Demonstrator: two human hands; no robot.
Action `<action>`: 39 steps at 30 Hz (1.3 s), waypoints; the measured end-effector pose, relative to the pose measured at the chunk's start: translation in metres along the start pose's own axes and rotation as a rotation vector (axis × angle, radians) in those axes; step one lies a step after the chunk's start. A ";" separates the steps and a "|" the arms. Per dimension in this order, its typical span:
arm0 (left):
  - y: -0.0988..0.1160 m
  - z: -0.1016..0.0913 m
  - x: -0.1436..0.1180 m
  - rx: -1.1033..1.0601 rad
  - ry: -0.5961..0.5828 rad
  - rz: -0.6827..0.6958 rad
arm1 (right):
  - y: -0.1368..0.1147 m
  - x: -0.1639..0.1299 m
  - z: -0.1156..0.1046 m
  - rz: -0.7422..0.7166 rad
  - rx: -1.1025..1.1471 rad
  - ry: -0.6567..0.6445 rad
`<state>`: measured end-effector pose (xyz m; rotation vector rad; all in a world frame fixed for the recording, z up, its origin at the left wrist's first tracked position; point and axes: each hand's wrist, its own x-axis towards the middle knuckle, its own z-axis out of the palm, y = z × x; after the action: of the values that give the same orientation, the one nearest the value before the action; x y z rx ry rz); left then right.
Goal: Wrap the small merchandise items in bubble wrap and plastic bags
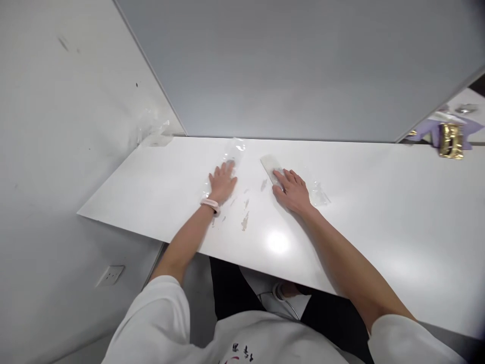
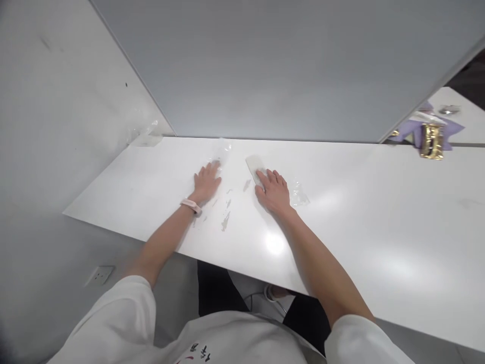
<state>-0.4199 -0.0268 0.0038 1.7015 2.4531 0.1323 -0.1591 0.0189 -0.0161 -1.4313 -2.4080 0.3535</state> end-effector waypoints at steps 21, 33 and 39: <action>0.261 0.051 -0.112 -0.179 0.086 0.460 | 0.160 -0.110 -0.105 0.380 0.674 0.170; 0.266 0.052 -0.124 -0.264 -0.015 0.799 | 0.152 -0.110 -0.116 0.404 1.031 0.106; 0.251 0.052 -0.102 -0.174 0.101 0.532 | 0.132 -0.113 -0.112 0.240 0.900 0.149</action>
<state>-0.1437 -0.0347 0.0003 2.2597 1.9163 0.4838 0.0416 -0.0138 0.0227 -1.2210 -1.5841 1.1551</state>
